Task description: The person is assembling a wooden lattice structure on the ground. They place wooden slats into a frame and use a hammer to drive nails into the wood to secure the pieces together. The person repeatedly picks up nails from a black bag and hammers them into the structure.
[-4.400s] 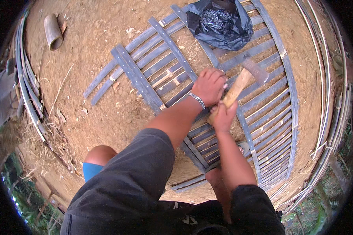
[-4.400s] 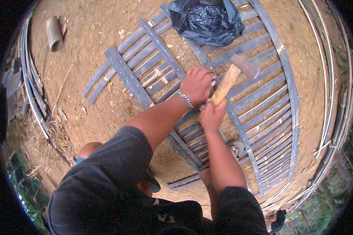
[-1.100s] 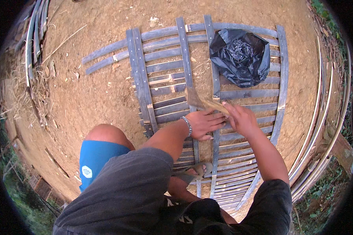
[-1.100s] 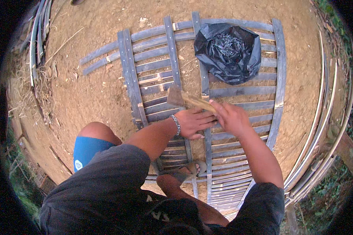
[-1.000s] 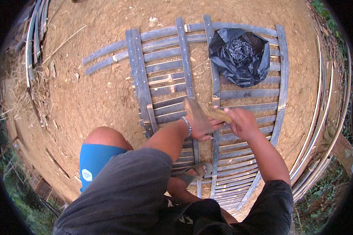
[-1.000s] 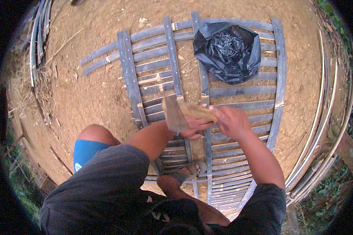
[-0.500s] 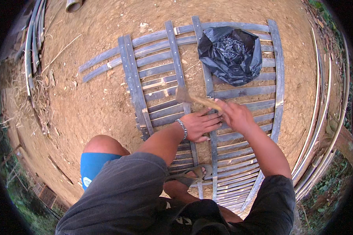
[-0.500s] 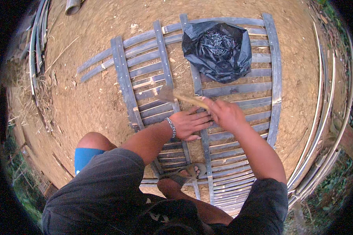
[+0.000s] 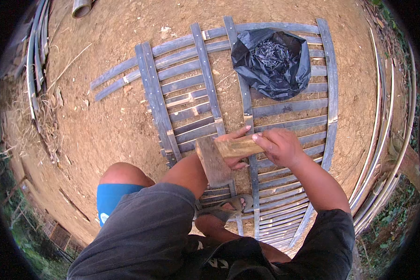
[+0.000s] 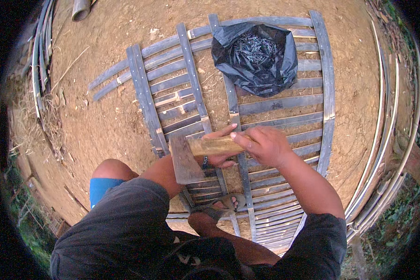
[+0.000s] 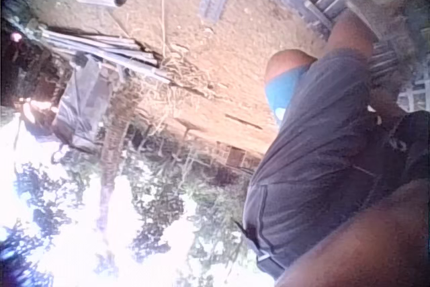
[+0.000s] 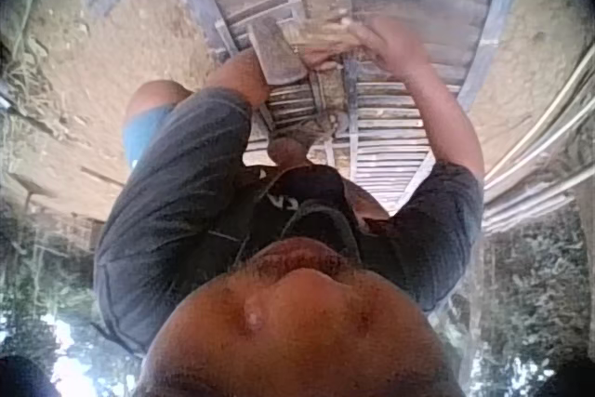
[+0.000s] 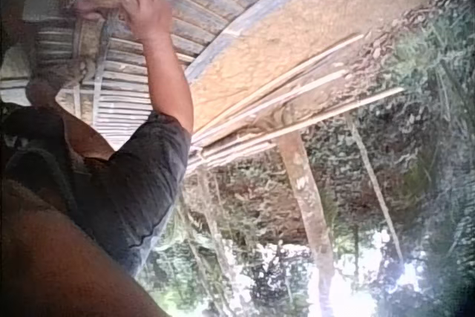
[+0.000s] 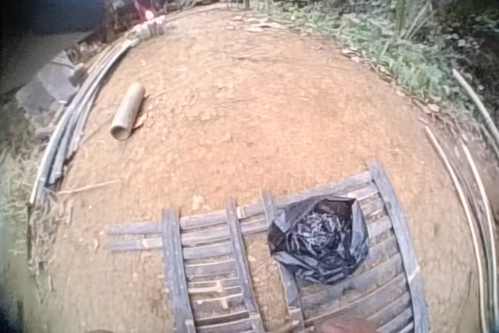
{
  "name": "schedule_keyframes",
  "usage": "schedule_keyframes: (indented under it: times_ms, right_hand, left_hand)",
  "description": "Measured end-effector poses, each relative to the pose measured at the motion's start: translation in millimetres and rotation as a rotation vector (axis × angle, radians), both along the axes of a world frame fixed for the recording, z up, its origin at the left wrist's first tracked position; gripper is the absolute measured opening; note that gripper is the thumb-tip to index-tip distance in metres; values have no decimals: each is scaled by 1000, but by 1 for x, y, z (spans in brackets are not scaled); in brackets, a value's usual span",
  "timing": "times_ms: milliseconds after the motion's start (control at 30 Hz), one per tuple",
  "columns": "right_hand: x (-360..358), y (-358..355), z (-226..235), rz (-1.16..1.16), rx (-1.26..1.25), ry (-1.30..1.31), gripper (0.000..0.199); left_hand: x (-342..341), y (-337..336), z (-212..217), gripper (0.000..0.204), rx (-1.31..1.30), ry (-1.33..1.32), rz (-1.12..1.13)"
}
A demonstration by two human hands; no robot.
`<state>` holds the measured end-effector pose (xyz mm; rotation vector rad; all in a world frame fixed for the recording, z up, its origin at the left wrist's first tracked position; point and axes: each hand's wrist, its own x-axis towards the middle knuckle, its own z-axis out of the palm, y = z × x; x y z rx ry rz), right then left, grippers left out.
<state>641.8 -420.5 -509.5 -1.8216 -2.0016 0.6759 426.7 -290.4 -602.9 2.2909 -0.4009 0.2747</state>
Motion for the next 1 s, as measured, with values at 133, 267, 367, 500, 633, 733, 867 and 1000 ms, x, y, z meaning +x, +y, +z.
schedule_keyframes:
  times_ms: [133,267,367,500,633,733,867,1000]
  right_hand:
    - [-1,5,-4,-105,-149,-124,80]
    - [-4,3,-2,-21,-41,24,77]
    - [-3,5,-3,24,84,82,78]
    - [-2,6,-1,-143,-235,-123,74]
    - [-5,6,1,-14,7,11,71]
    - [-7,7,0,-129,-186,-51,72]
    - [-11,7,-1,-134,-210,-167,68]
    - [-17,5,-3,-60,45,54,69]
  left_hand:
    - [-1,-5,-3,79,152,222,-106]
    - [-5,-8,-9,80,67,83,-37]
    - [-3,-9,-11,81,64,116,-41]
    - [-1,-7,-6,82,168,180,-100]
    - [0,-4,0,84,134,249,-123]
    - [1,-5,3,84,127,239,-95]
    - [0,-3,2,83,168,230,-101]
    - [1,0,4,84,142,103,-60]
